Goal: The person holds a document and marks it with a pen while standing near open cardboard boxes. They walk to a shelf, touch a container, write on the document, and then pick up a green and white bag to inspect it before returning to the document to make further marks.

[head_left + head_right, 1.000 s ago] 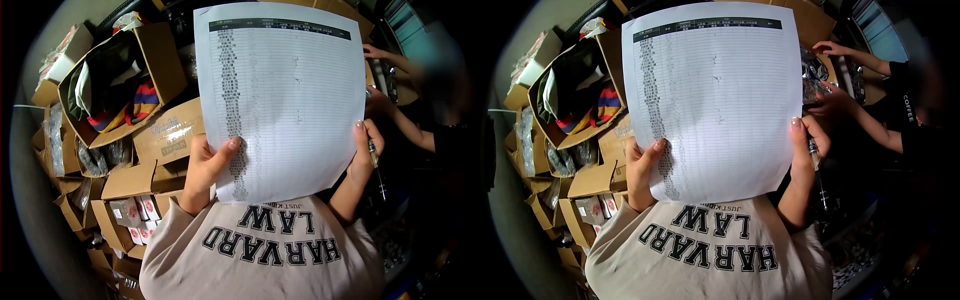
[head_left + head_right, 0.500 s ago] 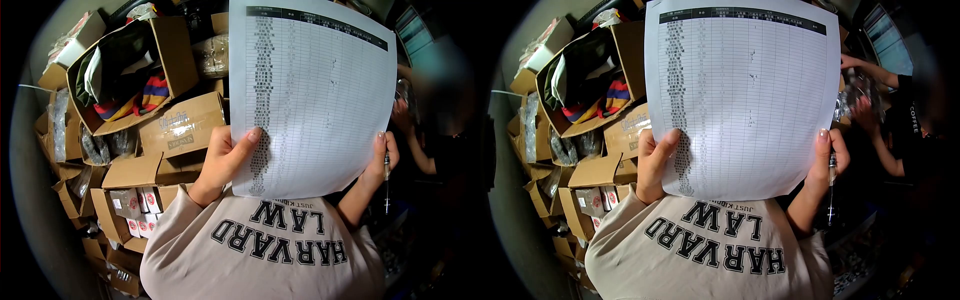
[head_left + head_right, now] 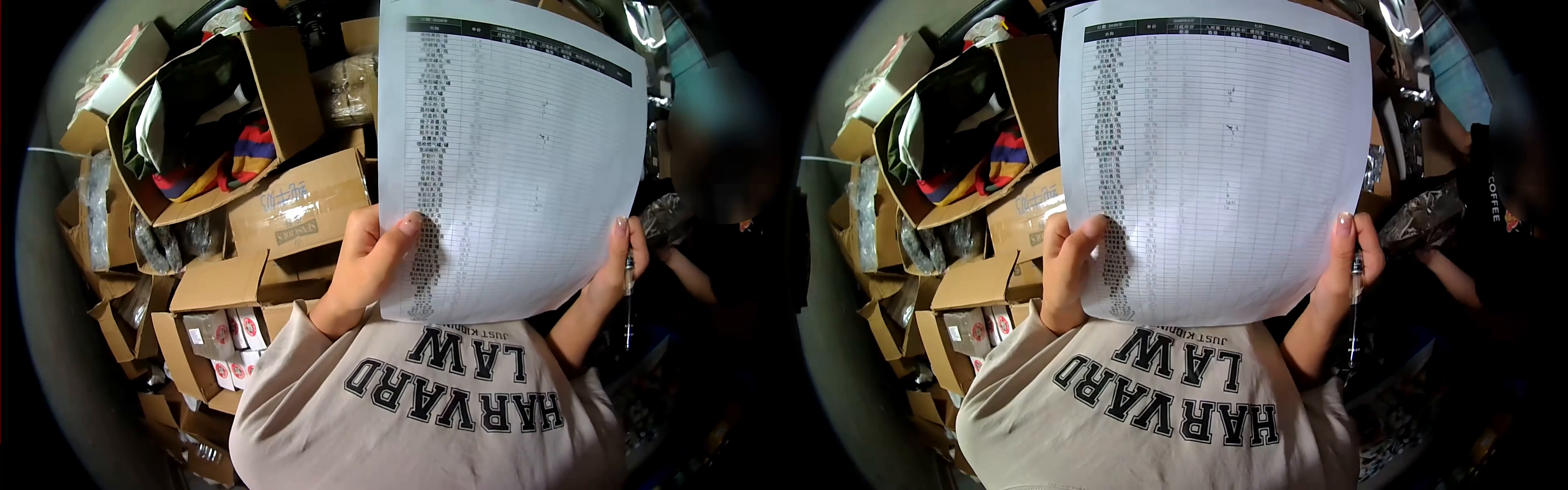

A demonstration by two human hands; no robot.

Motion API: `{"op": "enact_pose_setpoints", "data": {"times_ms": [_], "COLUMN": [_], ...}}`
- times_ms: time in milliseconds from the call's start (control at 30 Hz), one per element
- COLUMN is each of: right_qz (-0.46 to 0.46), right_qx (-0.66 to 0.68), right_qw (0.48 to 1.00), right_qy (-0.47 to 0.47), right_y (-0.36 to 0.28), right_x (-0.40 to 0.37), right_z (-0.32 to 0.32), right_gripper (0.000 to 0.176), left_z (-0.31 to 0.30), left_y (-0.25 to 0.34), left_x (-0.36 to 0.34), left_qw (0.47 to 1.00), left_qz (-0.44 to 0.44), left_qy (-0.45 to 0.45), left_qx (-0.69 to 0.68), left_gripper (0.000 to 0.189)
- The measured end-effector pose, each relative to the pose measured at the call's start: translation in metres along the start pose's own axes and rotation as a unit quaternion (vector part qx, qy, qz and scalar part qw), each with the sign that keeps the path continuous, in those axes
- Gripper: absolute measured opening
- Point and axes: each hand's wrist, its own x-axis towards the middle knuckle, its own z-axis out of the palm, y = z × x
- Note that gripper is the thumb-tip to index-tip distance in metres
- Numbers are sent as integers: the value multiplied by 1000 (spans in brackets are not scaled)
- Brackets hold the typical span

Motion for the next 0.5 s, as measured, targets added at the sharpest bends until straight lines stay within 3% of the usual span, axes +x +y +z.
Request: {"op": "enact_pose_setpoints", "data": {"times_ms": [167,500], "right_qz": [16,21], "right_qx": [9,-6], "right_qw": [1000,999], "right_qy": [13,29], "right_y": [-1,0], "right_x": [-4,-21], "right_z": [0,2], "right_gripper": [33,33], "left_z": [10,-7], "left_y": [7,3], "left_x": [-1,-5], "left_qw": [999,1000], "left_qz": [-11,-24], "left_qy": [43,9], "left_qx": [-14,-9], "left_gripper": [23,23]}}
